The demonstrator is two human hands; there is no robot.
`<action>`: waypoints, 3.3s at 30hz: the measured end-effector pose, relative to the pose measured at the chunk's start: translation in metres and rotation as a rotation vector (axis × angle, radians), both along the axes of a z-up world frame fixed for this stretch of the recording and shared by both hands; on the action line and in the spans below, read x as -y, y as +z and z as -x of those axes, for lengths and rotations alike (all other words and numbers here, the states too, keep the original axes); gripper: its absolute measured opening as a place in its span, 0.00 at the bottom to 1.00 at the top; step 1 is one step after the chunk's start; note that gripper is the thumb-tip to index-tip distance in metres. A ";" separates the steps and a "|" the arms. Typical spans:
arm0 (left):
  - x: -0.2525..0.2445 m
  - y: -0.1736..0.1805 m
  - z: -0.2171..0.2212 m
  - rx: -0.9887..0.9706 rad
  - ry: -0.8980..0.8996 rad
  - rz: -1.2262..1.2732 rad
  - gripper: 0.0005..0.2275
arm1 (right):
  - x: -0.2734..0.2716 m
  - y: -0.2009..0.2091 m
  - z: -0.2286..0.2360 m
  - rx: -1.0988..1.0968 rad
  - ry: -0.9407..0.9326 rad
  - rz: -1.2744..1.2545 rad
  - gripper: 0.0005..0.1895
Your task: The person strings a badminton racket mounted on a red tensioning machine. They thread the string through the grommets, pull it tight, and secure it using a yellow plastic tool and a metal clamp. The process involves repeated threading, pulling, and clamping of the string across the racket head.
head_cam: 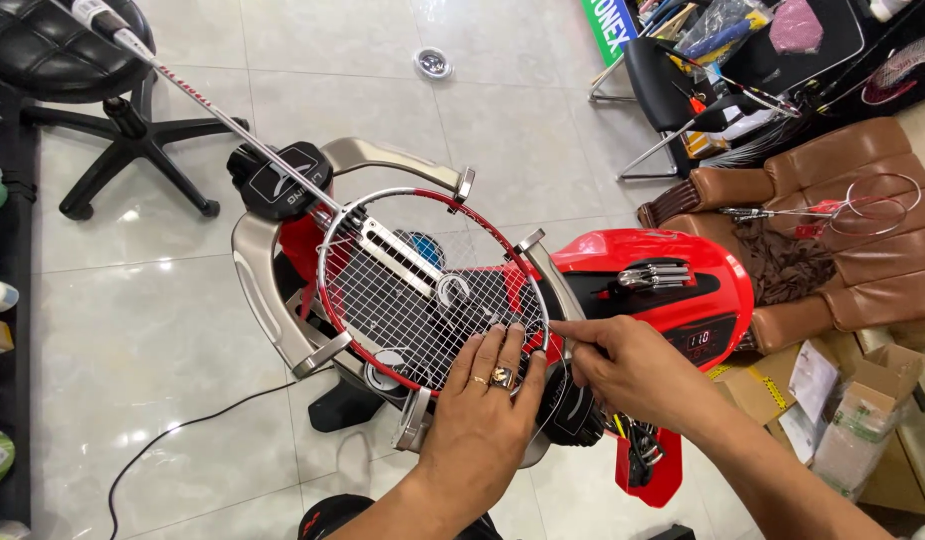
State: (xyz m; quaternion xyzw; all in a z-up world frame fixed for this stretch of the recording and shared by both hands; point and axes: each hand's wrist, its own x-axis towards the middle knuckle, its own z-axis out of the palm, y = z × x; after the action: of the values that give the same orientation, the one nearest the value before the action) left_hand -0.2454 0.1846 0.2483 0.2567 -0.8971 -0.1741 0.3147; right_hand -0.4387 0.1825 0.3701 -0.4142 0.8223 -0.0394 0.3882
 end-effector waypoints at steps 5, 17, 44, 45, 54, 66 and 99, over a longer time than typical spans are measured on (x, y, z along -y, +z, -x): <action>-0.002 0.001 0.003 -0.028 0.005 -0.024 0.26 | 0.003 -0.001 0.000 -0.101 0.083 0.014 0.26; -0.004 -0.007 0.011 0.006 -0.004 -0.021 0.29 | 0.014 0.011 -0.009 -0.222 0.199 -0.032 0.24; -0.004 -0.007 0.008 -0.014 0.003 -0.032 0.28 | 0.011 -0.018 0.046 -0.053 0.429 0.151 0.23; -0.003 -0.007 0.008 -0.009 -0.034 -0.051 0.29 | 0.010 -0.020 0.047 -0.029 0.417 0.173 0.22; -0.003 -0.006 0.007 -0.025 0.039 -0.020 0.25 | 0.003 -0.019 0.041 0.041 0.320 0.116 0.25; -0.002 -0.007 0.000 -0.015 0.006 -0.038 0.26 | 0.009 0.004 0.013 -0.084 0.288 -0.036 0.26; 0.045 0.024 0.015 0.045 0.126 -0.097 0.05 | -0.018 -0.024 0.004 -0.148 0.372 0.223 0.22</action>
State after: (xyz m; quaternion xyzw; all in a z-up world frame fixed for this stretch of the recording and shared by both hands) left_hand -0.2608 0.1398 0.2719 0.3316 -0.8765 -0.1914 0.2918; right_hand -0.4431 0.2001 0.3458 -0.6009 0.7485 -0.0272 0.2792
